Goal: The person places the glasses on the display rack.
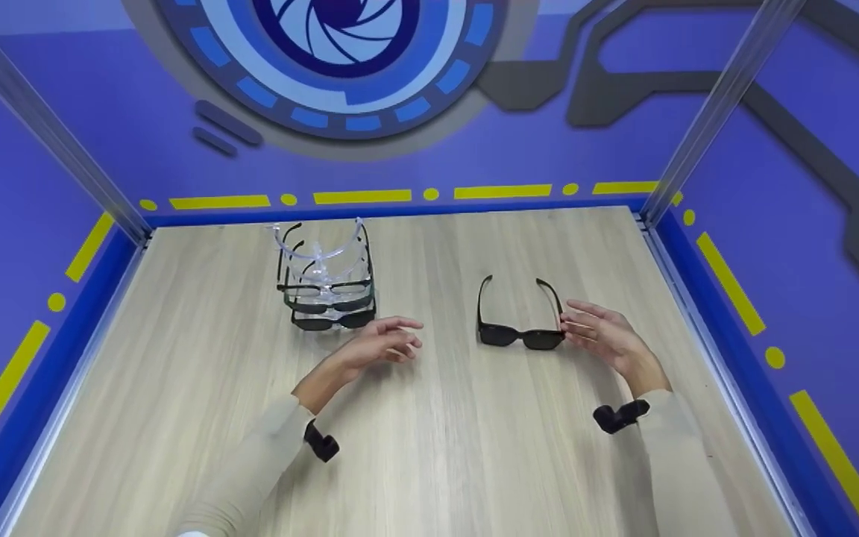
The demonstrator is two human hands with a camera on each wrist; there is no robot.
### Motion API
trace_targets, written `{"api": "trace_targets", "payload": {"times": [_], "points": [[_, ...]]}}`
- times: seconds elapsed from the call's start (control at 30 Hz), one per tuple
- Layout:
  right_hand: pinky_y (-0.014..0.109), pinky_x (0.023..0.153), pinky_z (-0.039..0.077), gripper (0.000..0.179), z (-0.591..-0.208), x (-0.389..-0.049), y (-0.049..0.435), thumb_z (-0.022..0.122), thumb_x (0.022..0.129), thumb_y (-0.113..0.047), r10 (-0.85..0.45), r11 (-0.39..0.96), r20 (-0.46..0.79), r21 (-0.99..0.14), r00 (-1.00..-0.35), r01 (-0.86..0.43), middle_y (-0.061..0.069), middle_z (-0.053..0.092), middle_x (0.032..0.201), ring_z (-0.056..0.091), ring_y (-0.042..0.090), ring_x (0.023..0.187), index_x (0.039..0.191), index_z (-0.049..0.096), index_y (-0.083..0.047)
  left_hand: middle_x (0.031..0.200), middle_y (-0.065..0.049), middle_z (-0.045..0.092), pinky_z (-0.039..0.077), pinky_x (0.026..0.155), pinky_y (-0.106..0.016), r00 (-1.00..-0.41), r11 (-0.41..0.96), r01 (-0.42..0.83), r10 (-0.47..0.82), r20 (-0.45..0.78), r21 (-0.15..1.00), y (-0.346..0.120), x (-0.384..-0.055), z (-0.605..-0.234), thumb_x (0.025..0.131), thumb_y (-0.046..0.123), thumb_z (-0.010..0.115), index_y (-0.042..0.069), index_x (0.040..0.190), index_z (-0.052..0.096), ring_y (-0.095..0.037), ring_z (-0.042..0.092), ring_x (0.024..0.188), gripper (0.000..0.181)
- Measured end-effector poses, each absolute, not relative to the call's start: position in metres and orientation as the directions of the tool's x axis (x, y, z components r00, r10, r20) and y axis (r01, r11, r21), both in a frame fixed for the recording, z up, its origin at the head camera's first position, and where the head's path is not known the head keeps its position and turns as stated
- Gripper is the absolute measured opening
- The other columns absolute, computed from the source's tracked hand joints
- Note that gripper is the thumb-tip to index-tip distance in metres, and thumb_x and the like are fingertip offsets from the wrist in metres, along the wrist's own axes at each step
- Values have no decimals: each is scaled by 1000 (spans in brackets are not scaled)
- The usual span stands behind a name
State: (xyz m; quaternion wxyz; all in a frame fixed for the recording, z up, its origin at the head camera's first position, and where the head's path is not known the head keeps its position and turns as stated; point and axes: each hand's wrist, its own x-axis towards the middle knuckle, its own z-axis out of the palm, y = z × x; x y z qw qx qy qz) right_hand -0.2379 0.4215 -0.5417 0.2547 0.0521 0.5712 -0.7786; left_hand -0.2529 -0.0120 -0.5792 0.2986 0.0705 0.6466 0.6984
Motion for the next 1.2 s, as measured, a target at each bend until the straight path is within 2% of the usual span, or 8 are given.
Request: {"api": "trace_targets", "payload": {"times": [0.17,0.3,0.4,0.6,0.83,1.0,1.2], "points": [[25,96,57,32,-546,-242,424,46,109,-8,-305,-204,-392,-863,-868,462,-2,75,118,70,12,111,117,70,-26,101,-7,72,61,86,-32,-817,10,-344,489,-305,939,5,-258,-581,101,8,57,-4,138,56,-9,66,78,40],[24,93,58,33,-554,-246,425,44,109,-7,-290,-237,-400,-850,-870,470,-3,76,112,71,11,107,114,71,-26,114,-22,72,61,80,-27,-834,23,-347,450,-320,938,24,-264,-584,99,6,58,-4,137,56,-9,65,75,39],[24,93,58,35,-561,-247,425,44,108,-5,-285,-273,-403,-835,-870,477,-4,76,110,71,10,105,113,73,-25,124,-29,68,61,80,-29,-845,29,-356,417,-335,934,36,-268,-586,98,4,58,-4,138,56,-9,65,75,40],[26,93,58,39,-570,-246,426,42,108,1,-291,-328,-403,-810,-868,486,0,76,113,70,12,105,112,73,-22,120,-28,70,62,79,-30,-853,7,-378,386,-351,926,52,-272,-592,97,2,59,-4,137,57,-11,65,74,41],[23,91,57,35,-578,-244,430,45,108,-4,-289,-269,-403,-837,-868,477,-4,76,114,69,9,107,112,72,-26,119,-26,71,63,79,-35,-858,18,-390,355,-371,920,71,-272,-596,96,4,62,0,137,58,-15,69,78,42],[24,95,57,32,-584,-245,427,43,108,-3,-303,-301,-382,-831,-873,468,-2,76,115,70,8,109,115,68,-21,115,-24,72,61,73,-30,-867,10,-392,329,-373,920,84,-270,-597,96,5,63,2,137,59,-15,66,76,42],[25,90,58,27,-586,-246,424,46,107,-3,-282,-280,-398,-836,-873,472,-2,77,110,71,10,106,124,63,-16,103,-21,74,57,65,-23,-876,-37,-401,307,-372,915,95,-269,-596,95,4,64,3,133,62,-11,62,67,38]]}}
